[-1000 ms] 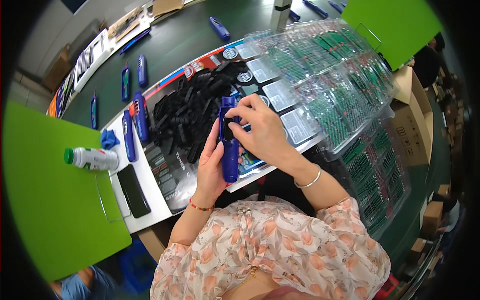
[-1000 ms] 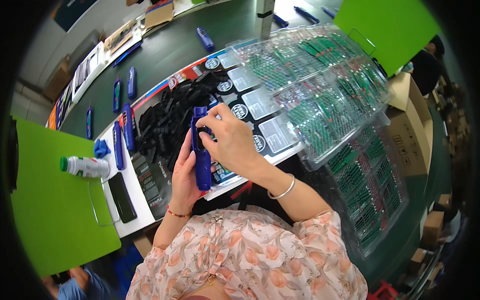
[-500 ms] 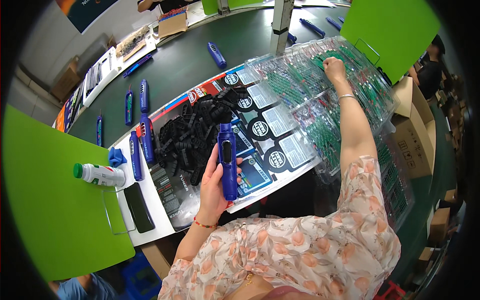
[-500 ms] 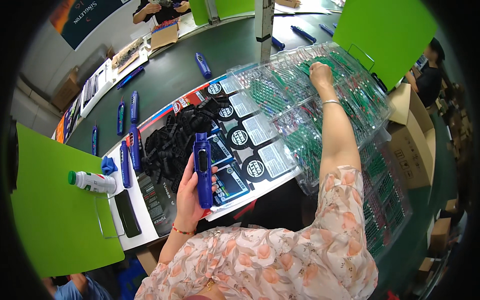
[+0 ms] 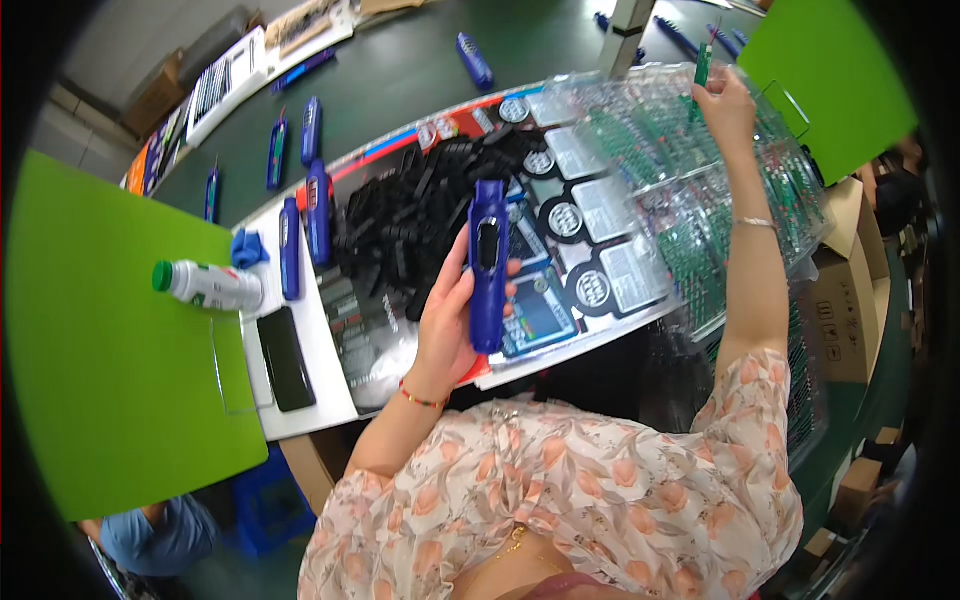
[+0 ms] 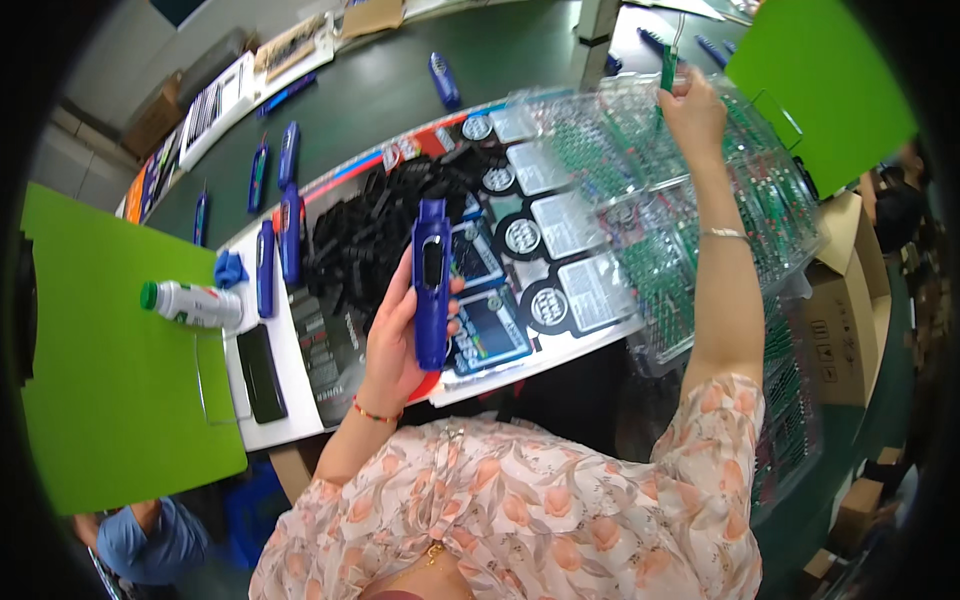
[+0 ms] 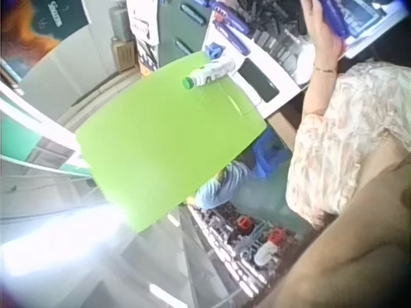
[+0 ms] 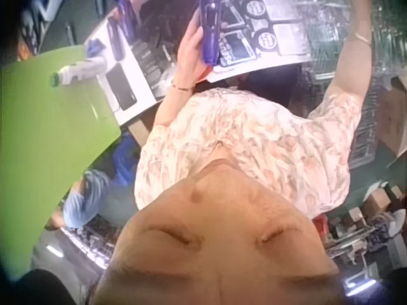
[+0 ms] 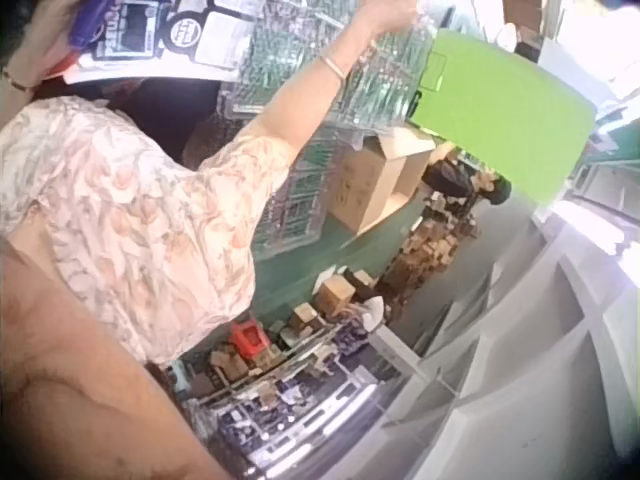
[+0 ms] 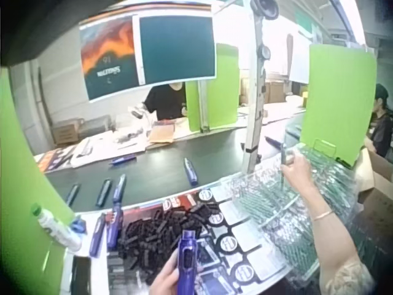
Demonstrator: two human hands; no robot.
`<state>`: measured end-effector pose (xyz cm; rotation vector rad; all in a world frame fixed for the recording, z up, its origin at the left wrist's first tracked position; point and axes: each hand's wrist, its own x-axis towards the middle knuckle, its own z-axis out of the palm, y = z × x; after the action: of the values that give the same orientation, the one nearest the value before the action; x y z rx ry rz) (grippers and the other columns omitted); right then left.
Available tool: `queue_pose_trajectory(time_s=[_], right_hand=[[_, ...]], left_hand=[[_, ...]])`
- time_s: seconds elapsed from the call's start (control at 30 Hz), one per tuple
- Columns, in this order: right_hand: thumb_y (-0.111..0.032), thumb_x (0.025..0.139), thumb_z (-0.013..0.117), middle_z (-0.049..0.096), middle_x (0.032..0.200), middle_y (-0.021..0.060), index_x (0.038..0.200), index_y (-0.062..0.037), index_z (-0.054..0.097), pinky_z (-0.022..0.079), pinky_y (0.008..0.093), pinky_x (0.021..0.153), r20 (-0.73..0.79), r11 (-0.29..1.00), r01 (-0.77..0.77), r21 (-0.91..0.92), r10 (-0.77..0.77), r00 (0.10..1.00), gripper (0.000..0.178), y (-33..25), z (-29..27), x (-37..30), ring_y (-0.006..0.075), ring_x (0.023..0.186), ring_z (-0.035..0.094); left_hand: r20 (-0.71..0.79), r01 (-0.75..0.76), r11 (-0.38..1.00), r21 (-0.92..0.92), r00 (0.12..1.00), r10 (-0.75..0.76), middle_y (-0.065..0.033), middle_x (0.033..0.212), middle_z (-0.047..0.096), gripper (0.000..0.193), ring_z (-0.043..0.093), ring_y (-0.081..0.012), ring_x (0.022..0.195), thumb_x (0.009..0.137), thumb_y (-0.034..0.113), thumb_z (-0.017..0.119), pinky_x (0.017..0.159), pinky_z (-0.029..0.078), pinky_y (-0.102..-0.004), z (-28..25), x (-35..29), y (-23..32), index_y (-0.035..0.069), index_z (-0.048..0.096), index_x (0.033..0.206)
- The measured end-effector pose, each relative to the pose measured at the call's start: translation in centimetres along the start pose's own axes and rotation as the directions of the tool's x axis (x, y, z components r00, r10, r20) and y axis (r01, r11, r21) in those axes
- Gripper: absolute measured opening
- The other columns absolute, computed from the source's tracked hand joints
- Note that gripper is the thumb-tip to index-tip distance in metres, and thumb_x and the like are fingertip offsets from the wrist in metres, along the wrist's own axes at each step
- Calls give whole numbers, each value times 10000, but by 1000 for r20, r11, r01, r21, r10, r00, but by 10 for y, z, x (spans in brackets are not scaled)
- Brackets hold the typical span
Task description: Manually assembling electronic components, including wiring and PCB placement, into blue plastic housings on a production line.
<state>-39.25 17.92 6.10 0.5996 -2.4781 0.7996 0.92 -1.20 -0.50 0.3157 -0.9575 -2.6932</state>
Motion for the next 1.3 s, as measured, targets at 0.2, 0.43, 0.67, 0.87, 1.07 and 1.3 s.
queue_pose_trajectory(time_s=[0.2, 0.43, 0.67, 0.87, 1.07, 1.3], right_hand=[[-54, 847, 690, 672, 831, 74, 1396, -25, 438, 486, 205, 497, 485, 520, -335, 786, -183, 855, 604, -160, -40, -132, 134, 704, 678], [-42, 905, 642, 652, 872, 45, 1320, -22, 521, 470, 172, 487, 635, 365, -537, 760, -241, 734, 433, -204, -28, -213, 116, 721, 691], [-35, 898, 652, 669, 862, 36, 1306, -17, 526, 440, 167, 510, 645, 380, -546, 746, -211, 735, 427, -206, -17, -226, 100, 717, 682], [-28, 893, 655, 676, 855, 49, 1289, -8, 532, 431, 167, 521, 642, 343, -558, 755, -219, 735, 415, -204, -10, -231, 89, 722, 671], [-27, 879, 666, 675, 814, 47, 1276, 5, 532, 452, 170, 547, 691, 413, -572, 708, -239, 682, 420, -203, -11, -222, 77, 730, 662], [-17, 869, 666, 663, 766, 32, 1248, 4, 567, 479, 177, 579, 660, 425, -524, 738, -294, 692, 393, -206, -11, -221, 50, 642, 607]], left_hand=[[1, -13, 1000, -9, 1000, 13, -201, 1272, 577, 542, 624, -167, 968, 1038, 162, 400, 815, 536, -304, -6, -7, 3, 185, 214, 1546], [-7, -48, 999, -6, 999, 48, -101, 1371, 526, 549, 610, -144, 1042, 1028, 137, 410, 835, 536, -298, -10, -10, 8, 152, 220, 1543], [23, -68, 997, 35, 997, 67, -69, 1363, 535, 547, 608, -131, 1025, 1027, 133, 416, 825, 540, -286, -16, -14, 9, 154, 232, 1541], [45, -49, 998, 27, 998, 48, -71, 1341, 544, 547, 606, -136, 1015, 1027, 140, 423, 833, 537, -288, -18, -12, 11, 157, 237, 1541], [21, -24, 999, 40, 1000, 23, -78, 1295, 571, 547, 620, -141, 994, 1027, 138, 430, 829, 538, -287, -15, -13, 11, 158, 241, 1539], [13, -10, 998, 62, 1000, 9, -76, 1231, 606, 522, 642, -141, 941, 1026, 134, 437, 775, 545, -269, -18, -14, 8, 140, 284, 1525]])
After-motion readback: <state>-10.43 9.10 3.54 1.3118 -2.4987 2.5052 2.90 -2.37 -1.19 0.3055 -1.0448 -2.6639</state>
